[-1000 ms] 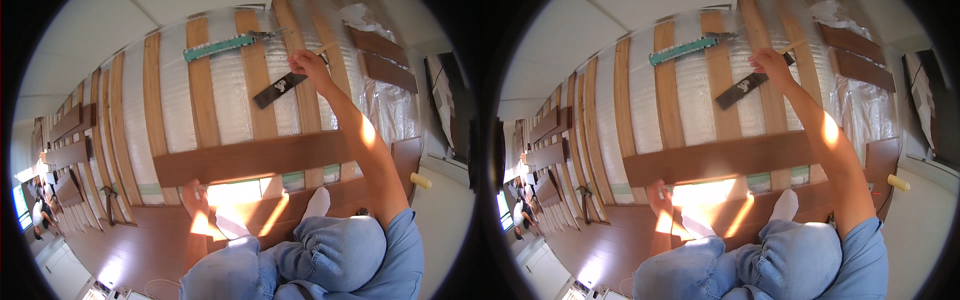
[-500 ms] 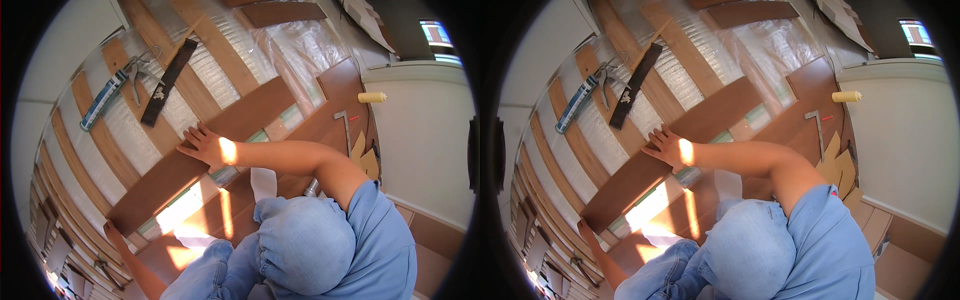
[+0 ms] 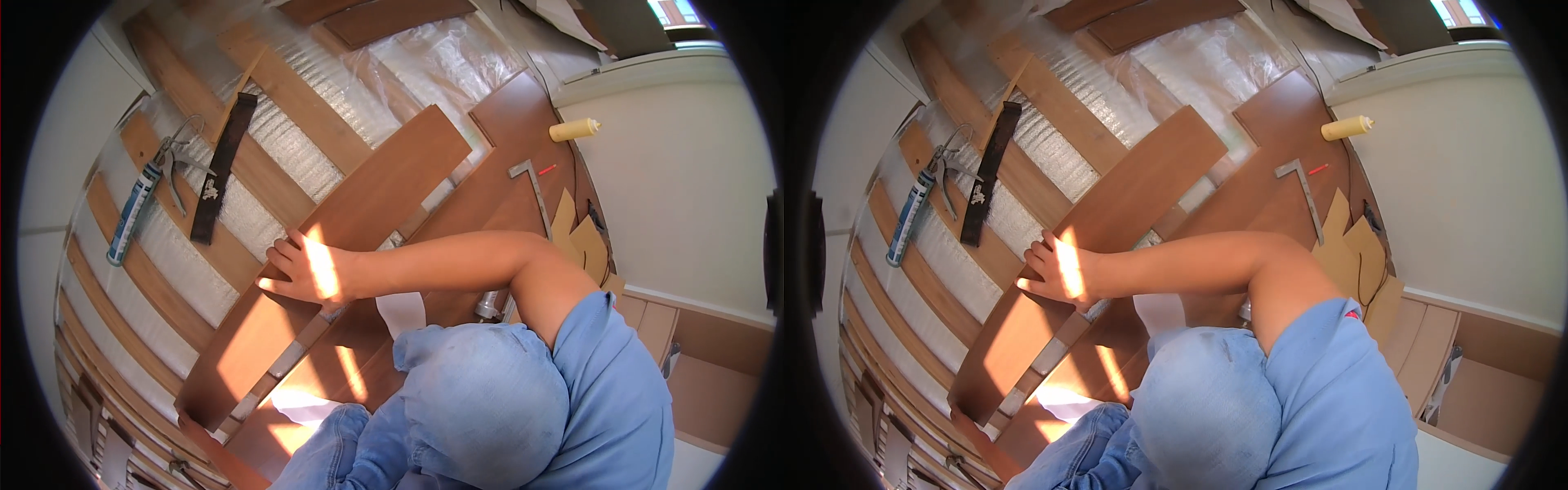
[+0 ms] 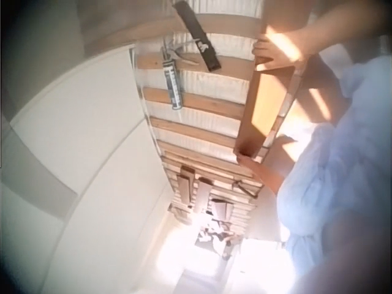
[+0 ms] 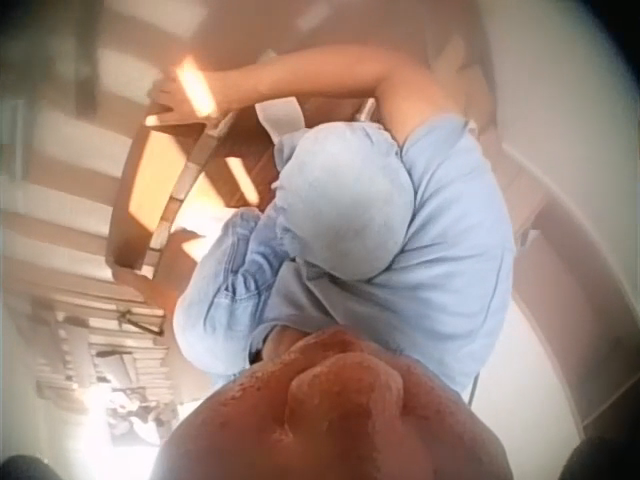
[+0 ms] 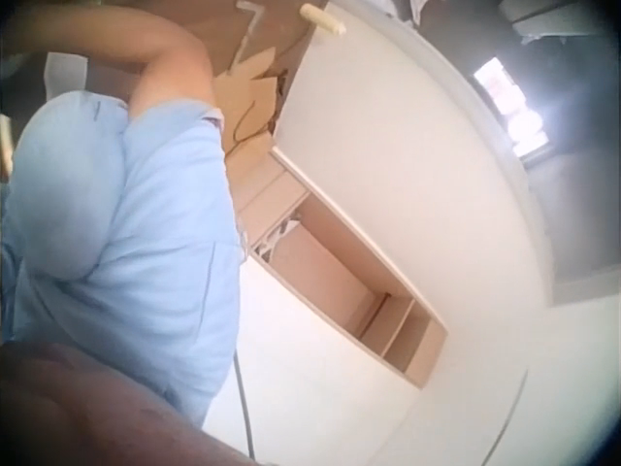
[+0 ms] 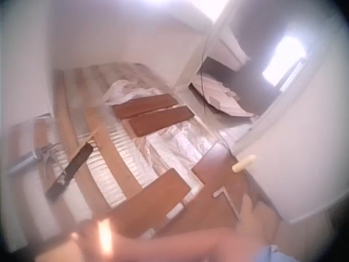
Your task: The person installs laminate flooring by applying adhesive from a caulk gun to the subfloor, positioning wood planks, securing them with a pneumatic nail gun and hammer, and using a speed square and pencil to mark cuts.
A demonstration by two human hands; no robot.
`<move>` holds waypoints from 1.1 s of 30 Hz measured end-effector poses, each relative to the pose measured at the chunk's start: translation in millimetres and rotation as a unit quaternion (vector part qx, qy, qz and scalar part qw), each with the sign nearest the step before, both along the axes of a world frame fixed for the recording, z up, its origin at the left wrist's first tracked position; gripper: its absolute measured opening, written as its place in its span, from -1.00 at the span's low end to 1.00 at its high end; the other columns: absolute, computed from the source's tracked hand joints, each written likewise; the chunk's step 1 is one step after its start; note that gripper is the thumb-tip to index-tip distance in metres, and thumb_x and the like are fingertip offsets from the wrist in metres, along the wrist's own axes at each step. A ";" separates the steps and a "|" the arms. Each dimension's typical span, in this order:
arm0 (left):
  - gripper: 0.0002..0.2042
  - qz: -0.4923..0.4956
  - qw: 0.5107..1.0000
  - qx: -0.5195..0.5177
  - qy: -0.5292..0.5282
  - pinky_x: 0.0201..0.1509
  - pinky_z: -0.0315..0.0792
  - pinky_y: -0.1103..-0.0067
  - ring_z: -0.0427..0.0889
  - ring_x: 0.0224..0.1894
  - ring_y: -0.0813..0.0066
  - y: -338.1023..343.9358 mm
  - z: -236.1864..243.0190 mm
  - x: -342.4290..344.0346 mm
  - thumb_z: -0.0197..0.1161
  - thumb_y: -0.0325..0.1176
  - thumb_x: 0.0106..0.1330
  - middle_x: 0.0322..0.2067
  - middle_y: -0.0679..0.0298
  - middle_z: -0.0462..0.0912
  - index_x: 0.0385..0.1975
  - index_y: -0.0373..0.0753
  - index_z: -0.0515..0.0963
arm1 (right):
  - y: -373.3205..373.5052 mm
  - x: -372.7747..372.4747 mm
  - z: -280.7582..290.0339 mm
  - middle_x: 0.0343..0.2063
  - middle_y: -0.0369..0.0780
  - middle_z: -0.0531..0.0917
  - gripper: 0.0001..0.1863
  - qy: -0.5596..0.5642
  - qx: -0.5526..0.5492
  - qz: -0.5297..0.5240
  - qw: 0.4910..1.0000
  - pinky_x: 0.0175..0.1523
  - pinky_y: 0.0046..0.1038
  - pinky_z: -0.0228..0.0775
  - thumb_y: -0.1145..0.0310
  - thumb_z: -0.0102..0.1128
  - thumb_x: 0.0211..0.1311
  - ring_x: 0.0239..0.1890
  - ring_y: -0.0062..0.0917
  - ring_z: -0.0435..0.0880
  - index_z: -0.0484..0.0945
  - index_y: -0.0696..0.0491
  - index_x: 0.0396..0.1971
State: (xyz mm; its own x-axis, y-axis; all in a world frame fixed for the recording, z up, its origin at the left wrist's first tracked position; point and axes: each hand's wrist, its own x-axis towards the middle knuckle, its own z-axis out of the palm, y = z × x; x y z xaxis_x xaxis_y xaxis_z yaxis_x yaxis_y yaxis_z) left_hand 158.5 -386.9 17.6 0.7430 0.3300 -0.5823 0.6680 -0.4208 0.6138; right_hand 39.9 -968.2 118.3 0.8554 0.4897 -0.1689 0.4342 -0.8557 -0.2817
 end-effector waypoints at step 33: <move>-0.73 -0.066 0.993 -0.060 -0.082 -0.45 0.15 0.65 0.28 -0.49 0.72 -67.9 13.4 -101.4 0.18 -0.12 0.59 -0.48 0.48 0.41 -0.27 -0.18 0.53 | -136.4 -100.3 -27.5 0.32 0.16 0.35 0.27 0.042 -0.003 -0.060 0.997 0.54 0.14 0.01 0.27 0.59 -0.25 0.42 0.05 0.31 0.08 -0.10 0.58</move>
State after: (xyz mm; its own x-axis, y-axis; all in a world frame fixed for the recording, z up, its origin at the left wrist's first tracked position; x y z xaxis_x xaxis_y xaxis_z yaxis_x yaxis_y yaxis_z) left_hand 57.1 -454.8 31.0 0.8633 0.1585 -0.4792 0.4987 -0.4152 0.7609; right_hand -60.4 -1104.6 90.8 0.8906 0.3829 -0.2453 0.3028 -0.9019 -0.3082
